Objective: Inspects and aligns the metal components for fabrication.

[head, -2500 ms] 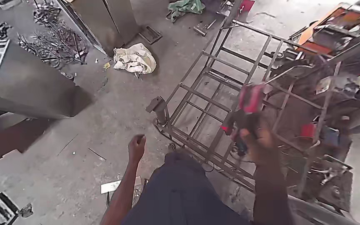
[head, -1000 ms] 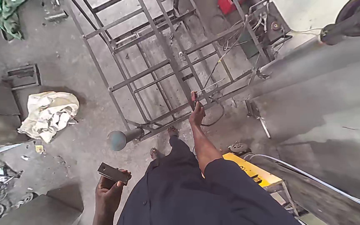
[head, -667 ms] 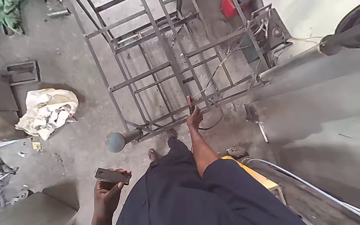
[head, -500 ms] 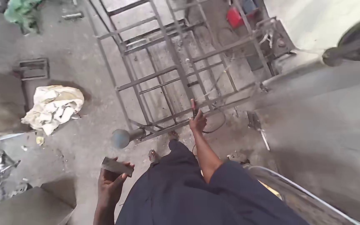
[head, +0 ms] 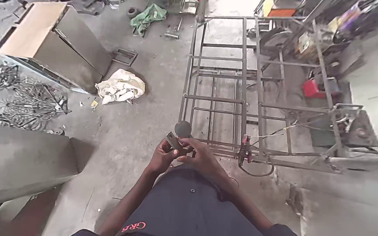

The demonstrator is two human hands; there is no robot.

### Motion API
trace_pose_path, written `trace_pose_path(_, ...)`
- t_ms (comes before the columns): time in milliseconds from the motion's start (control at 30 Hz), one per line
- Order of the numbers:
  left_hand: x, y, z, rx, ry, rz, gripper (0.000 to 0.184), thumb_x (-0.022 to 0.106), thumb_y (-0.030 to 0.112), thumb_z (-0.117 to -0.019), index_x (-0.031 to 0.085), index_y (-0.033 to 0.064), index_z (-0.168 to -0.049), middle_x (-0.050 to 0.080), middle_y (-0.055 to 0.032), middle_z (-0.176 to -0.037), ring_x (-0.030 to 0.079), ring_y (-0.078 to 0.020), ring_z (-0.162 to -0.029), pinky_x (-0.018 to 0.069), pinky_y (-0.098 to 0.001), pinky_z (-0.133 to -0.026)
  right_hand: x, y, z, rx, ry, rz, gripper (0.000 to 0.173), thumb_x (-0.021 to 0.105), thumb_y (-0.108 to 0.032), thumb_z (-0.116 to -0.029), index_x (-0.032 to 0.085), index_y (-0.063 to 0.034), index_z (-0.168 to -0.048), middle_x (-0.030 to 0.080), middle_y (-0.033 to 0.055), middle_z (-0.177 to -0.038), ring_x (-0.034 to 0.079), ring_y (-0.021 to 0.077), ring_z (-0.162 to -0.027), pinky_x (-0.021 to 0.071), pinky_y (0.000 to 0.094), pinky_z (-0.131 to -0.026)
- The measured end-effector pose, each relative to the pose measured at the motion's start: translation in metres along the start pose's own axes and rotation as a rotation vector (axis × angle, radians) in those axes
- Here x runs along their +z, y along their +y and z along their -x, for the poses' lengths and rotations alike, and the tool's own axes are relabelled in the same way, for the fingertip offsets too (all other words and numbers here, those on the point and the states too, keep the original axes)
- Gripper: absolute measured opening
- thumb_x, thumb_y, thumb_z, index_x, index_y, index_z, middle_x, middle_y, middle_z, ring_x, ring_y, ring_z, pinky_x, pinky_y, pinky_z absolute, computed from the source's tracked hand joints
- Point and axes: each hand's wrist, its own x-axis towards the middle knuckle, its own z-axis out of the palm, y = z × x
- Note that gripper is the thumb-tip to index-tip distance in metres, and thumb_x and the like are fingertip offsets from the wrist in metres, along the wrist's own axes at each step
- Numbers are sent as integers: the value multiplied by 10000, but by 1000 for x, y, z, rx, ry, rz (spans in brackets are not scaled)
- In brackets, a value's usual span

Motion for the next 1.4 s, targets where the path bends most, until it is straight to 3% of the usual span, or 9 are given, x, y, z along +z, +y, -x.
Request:
trace_pose_path(133, -16, 16, 17, 43, 29, -155, 486, 772, 9, -863, 570, -14, -1304, 707, -156, -1196, 716, -272, -1046, 593, -486, -943, 34, -16, 2, 19, 18, 120, 614, 761, -468, -892, 620, -139, -1392, 707, 35, -1227, 682, 152, -1062, 579, 389, -925)
trace_pose_path(233, -27, 27, 31, 34, 45, -200, 501, 787, 28, -858, 593, -6, -1318, 720, -125, -1178, 718, -234, -1043, 596, -451, -947, 47, -27, 5, 59, 36, -91, 518, 797, -315, -889, 652, -93, -1335, 728, 27, -1185, 720, 97, -985, 632, 300, -826)
trace_pose_path(400, -46, 34, 48, -10, -39, -73, 539, 828, 155, -862, 594, 43, -1333, 725, -134, -1175, 724, -256, -1035, 609, -465, -913, 59, -37, 13, 93, -8, -428, 455, 750, -166, -920, 634, -2, -1328, 716, 102, -1225, 724, 194, -1030, 632, 367, -880)
trace_pose_path(533, -50, 37, 56, -25, -85, -20, 557, 850, 203, -848, 609, 53, -1327, 729, -122, -1170, 720, -245, -1043, 607, -466, -912, 66, -44, 19, 88, 15, -484, 503, 789, -161, -883, 630, 6, -1330, 718, 122, -1192, 729, 208, -949, 641, 364, -794)
trace_pose_path(633, -47, 39, 58, -32, -61, -68, 578, 843, 165, -847, 582, 26, -1344, 728, -121, -1173, 723, -249, -1041, 605, -469, -922, 73, -50, 24, 48, 71, -254, 528, 836, -254, -856, 659, -83, -1323, 721, 52, -1197, 729, 140, -941, 645, 331, -810)
trace_pose_path(733, -43, 39, 57, -12, -36, -88, 558, 843, 103, -827, 586, 25, -1316, 734, -99, -1145, 725, -226, -1021, 602, -454, -930, 79, -54, 30, -47, 133, 95, 487, 764, -415, -909, 683, -197, -1336, 696, 42, -1231, 697, 112, -989, 616, 321, -831)
trace_pose_path(967, -40, 37, 46, 84, -73, -111, 485, 846, 65, -806, 644, 39, -1246, 751, -87, -1114, 730, -197, -1010, 601, -412, -932, 74, -59, 36, -192, 234, 359, 401, 659, -421, -987, 689, -231, -1338, 712, 59, -1201, 683, 193, -1071, 588, 368, -897)
trace_pose_path(1267, -32, 32, 37, 121, -76, -124, 450, 860, 92, -796, 672, 40, -1202, 752, -87, -1088, 725, -191, -1002, 596, -409, -929, 65, -60, 40, -207, 272, 388, 409, 651, -426, -992, 687, -205, -1335, 721, 75, -1160, 689, 196, -1038, 589, 363, -883)
trace_pose_path(1400, -33, 29, 32, 152, -108, -85, 442, 867, 117, -802, 705, 77, -1210, 755, -60, -1086, 723, -161, -989, 597, -382, -926, 59, -55, 39, -109, 237, 87, 404, 711, -338, -966, 690, -148, -1322, 716, 39, -1203, 703, 106, -1031, 621, 308, -873)
